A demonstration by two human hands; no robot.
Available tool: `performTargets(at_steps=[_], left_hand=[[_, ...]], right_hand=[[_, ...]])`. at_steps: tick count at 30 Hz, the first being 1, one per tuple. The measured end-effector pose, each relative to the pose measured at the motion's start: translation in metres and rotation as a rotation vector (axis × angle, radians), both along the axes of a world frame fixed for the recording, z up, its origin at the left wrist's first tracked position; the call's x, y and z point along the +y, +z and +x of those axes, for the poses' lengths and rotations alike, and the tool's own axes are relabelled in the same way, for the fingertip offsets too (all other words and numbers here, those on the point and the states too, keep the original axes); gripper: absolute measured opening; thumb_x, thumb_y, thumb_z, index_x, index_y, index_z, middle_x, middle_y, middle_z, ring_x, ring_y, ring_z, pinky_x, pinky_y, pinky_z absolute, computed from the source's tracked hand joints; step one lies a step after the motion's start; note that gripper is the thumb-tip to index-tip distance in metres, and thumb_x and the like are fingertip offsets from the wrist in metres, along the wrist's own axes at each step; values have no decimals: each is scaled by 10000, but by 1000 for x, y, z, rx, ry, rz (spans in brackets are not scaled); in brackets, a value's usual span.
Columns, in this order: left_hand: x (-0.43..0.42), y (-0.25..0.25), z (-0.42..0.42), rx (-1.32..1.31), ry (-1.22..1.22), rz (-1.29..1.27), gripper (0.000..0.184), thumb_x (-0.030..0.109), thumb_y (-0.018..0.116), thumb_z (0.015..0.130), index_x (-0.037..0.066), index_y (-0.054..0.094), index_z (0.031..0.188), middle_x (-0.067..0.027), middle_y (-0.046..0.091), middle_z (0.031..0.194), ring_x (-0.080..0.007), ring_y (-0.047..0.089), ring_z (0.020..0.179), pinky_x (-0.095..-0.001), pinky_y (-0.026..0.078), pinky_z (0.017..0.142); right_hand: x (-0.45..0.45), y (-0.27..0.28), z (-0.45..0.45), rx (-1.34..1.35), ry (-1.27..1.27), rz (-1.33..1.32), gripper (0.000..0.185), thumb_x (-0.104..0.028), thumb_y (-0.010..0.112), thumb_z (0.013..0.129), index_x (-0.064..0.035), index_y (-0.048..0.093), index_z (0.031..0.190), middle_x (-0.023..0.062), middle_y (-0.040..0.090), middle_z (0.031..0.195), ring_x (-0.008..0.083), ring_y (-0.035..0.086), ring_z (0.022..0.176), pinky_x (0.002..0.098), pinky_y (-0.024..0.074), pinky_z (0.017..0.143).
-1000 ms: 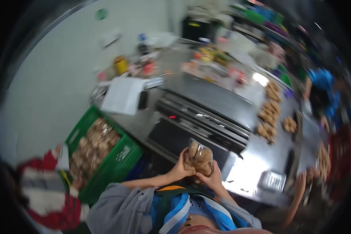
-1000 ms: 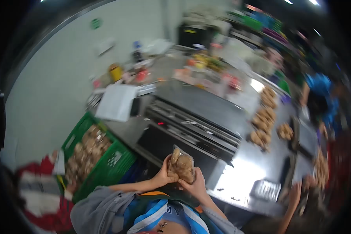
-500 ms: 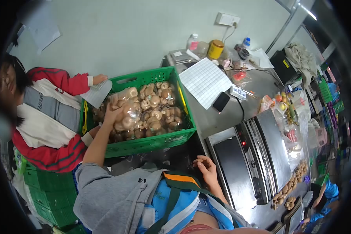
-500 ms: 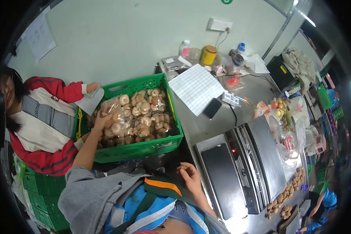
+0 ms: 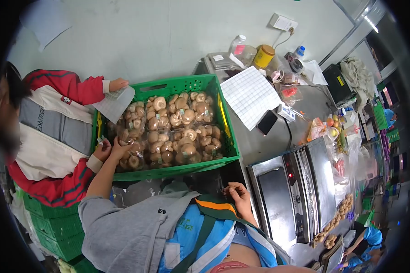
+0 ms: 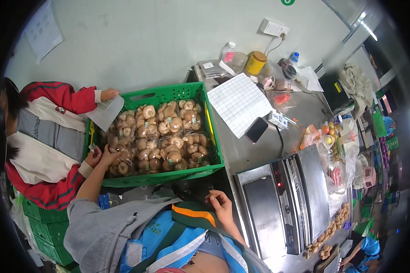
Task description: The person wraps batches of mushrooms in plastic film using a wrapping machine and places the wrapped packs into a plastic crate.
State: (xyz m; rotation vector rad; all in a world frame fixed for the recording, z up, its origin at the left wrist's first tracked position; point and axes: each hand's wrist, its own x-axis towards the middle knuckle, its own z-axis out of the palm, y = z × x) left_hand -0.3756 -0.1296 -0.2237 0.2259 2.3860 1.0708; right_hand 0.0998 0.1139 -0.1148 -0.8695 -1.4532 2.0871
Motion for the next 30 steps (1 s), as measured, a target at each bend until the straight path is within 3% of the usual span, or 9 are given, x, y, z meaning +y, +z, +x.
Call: performTargets(at_steps=[4,8,10,12,13,14,18,23,30], left_hand=[[12,-43,20,-28,-191,-111,1087,327,764,670,-29,39,1397,-212,402,1288,-288,448,1149,-333,354,972],[15,-24,11,-79,-288,-159,1057,397,723,707,-79,63,1381,-233,435,1264,-346,499,1089,-364,370,966],[13,-26,3,127,-581,-479,906,453,692,711,-103,265,1285,-241,498,1179,-332,546,1027,-376,423,899],[52,68,46,511,-728,-939,733,499,664,708,-82,504,1126,-256,536,1111,-299,580,983,-382,472,814],[61,71,48,754,-789,-914,554,486,663,699,-3,588,948,-211,596,1003,-243,617,903,-369,483,737],[86,111,68,648,-790,-786,459,450,643,734,23,596,895,-175,631,899,-268,633,809,-391,486,688],[173,164,141,915,-1138,155,351,262,638,772,39,583,1037,-156,626,838,-337,594,782,-410,472,675],[273,162,264,697,-1802,365,409,228,665,735,22,569,1074,-160,621,977,-336,582,867,-416,441,758],[287,141,495,250,-2094,656,304,191,653,762,76,606,1039,-88,652,903,-266,611,837,-370,454,754]], right_hand=[[2,0,-8,19,7,-10,198,-91,545,897,15,531,1064,75,598,889,141,570,790,263,467,756],[5,-4,-17,-4,13,-58,204,-85,547,895,17,529,1071,73,597,885,138,566,802,260,463,763],[5,0,-18,-5,33,-72,212,-84,550,893,18,528,1077,74,600,884,136,568,809,258,460,769],[6,-6,-15,40,5,-32,214,-86,554,891,12,531,1080,77,606,888,131,571,822,257,459,773],[6,-8,-11,-15,2,-13,209,-84,552,890,6,535,1078,75,606,889,126,571,829,255,458,773],[5,-10,-7,-73,-16,3,205,-81,551,890,1,538,1077,73,607,891,122,571,836,253,457,774],[8,-13,19,-212,-45,152,227,-104,551,887,-12,551,1094,63,612,940,133,582,875,263,460,800],[-4,7,72,-290,-317,356,281,-208,552,878,-22,567,1088,96,627,961,156,598,888,292,464,792],[-50,0,266,-205,-1156,147,261,-171,574,867,-5,571,1068,68,621,898,122,598,804,253,485,718]])
